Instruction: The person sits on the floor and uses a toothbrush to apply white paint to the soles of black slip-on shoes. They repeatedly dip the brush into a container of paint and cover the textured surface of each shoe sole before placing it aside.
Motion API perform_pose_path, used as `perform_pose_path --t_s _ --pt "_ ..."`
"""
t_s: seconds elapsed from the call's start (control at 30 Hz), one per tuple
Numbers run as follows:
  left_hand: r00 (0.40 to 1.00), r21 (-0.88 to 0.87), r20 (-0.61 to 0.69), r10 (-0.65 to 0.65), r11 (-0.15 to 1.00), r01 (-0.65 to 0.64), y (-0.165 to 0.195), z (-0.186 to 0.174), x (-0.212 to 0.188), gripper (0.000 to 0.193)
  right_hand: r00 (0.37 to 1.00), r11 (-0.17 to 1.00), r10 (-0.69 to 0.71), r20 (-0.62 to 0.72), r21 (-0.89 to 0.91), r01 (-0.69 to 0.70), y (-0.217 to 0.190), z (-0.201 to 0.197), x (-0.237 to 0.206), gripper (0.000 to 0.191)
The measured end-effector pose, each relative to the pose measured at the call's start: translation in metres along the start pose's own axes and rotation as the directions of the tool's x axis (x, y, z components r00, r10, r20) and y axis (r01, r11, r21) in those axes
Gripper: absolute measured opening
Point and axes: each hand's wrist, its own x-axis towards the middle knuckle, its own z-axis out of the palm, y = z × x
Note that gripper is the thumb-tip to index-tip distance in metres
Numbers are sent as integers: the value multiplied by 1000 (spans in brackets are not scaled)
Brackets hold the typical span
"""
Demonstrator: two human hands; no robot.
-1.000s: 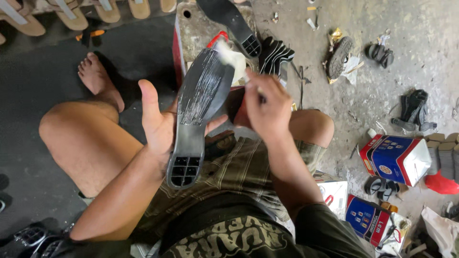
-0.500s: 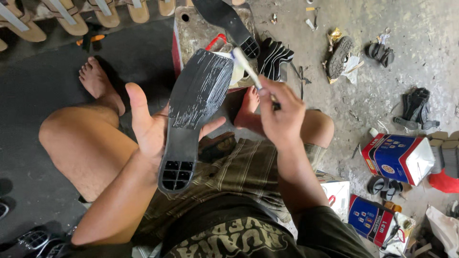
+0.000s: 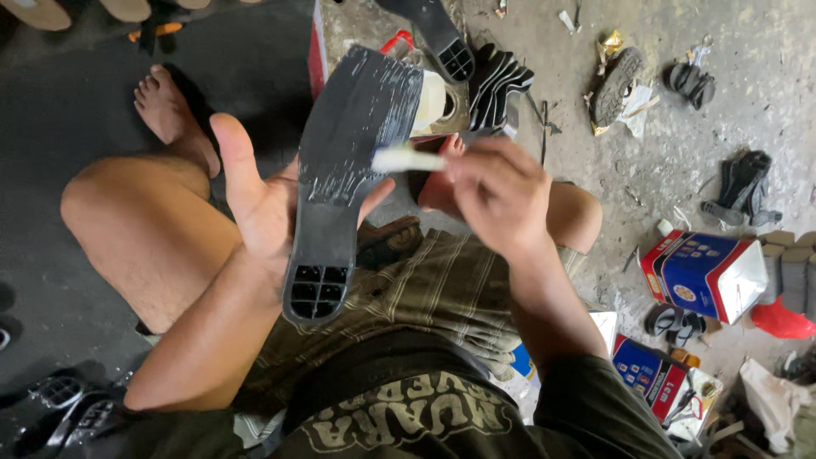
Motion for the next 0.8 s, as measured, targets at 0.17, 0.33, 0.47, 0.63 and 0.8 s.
perform_pose_path --t_s 0.17,0.33,0.47,0.63,0.8 --pt "996 -17 88 9 1000 -8 3 0 1 119 997 998 -26 68 55 23 -5 -6 -2 18" --pt "1000 75 21 14 997 -15 -3 6 0 116 997 997 67 -29 28 -67 -9 -2 6 18" --pt "989 -59 146 -2 998 10 1 4 1 116 983 990 -38 179 139 13 -21 -6 4 17" --pt "955 214 -268 125 975 -67 15 -10 20 111 956 913 232 177 299 -277 -7 -15 0 14" --pt "938 273 -277 209 953 -131 19 -28 33 103 957 946 247 152 -253 -204 64 26 22 18"
